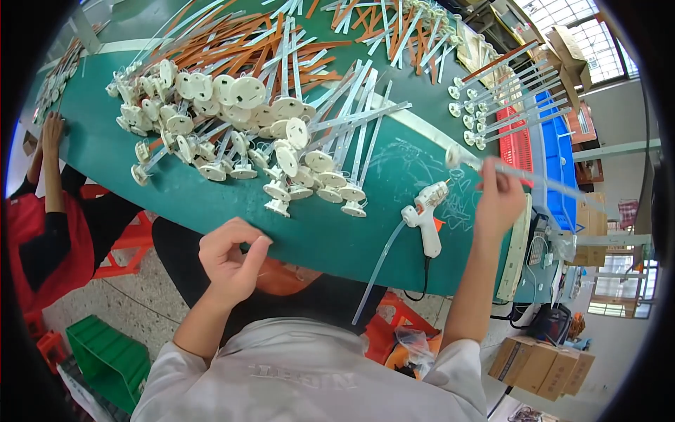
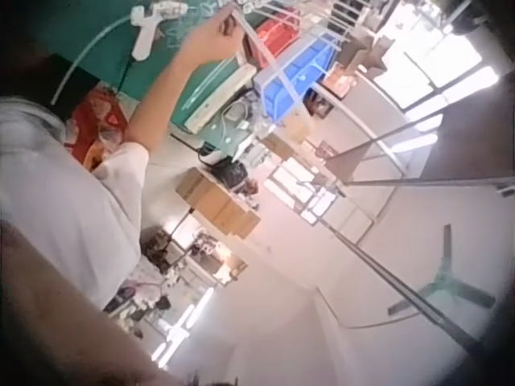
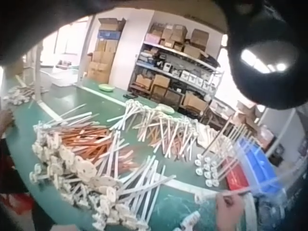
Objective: Using a hot glue gun to attach plastic circular mounts to specific points on an LED light strip.
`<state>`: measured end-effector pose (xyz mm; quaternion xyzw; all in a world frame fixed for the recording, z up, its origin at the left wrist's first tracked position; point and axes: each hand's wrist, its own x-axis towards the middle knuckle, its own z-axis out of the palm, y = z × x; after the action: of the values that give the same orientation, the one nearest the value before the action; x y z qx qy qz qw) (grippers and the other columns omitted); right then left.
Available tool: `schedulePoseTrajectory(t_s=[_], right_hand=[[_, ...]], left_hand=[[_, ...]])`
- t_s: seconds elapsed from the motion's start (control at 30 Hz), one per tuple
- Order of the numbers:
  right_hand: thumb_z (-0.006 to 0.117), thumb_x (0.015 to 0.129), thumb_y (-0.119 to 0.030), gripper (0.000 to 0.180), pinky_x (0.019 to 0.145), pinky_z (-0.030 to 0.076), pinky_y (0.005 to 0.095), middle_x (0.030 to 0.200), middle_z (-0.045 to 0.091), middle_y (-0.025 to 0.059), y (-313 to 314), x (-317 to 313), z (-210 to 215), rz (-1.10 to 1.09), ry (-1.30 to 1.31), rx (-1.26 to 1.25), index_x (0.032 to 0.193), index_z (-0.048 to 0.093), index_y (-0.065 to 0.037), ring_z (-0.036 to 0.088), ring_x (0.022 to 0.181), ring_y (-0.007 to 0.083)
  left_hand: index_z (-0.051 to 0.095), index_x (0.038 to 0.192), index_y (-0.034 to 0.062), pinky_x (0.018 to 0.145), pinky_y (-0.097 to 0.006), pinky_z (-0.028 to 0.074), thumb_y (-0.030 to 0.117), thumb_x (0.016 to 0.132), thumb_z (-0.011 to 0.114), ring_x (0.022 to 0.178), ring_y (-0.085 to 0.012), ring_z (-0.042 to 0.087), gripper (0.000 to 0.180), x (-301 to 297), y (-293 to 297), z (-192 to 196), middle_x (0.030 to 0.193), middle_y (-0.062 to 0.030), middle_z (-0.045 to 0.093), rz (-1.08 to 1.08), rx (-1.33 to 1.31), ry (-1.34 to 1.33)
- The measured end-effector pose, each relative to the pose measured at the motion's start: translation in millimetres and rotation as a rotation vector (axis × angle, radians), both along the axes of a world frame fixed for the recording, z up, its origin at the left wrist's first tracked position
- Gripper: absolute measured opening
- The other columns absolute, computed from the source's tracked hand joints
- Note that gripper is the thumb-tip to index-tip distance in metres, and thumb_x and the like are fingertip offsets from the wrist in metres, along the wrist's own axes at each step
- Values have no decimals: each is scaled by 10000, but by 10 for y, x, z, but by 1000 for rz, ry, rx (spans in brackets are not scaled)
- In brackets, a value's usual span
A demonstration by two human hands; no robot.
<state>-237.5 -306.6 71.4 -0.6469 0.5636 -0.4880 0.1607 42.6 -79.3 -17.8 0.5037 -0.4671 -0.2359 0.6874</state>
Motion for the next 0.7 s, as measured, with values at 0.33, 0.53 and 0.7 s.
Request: schedulePoseTrajectory(t_s=[0.33,0.53,0.7], right_hand=[[654,807,-208,176,620,495,363,702,680,109,-1410,-54,-549,-212,507,-205,781,672,-35,661,639,266],[657,795,-213,193,651,501,380,716,679,127,-1579,-83,-611,-221,579,-88,782,671,-21,660,670,298],[682,778,-281,271,700,509,370,757,686,143,-1469,-120,-467,-266,648,-41,825,686,-14,668,735,304]], left_hand=[[556,704,-10,504,-247,365,-59,783,614,530,-143,501,110,128,364,-171,623,-77,574,159,45,-54],[535,672,4,514,-251,362,-36,799,584,557,-145,490,142,66,466,-112,626,-67,557,126,88,-60],[546,676,-4,502,-249,359,-45,769,605,545,-153,494,117,-5,449,-36,631,-76,565,80,41,-77]])
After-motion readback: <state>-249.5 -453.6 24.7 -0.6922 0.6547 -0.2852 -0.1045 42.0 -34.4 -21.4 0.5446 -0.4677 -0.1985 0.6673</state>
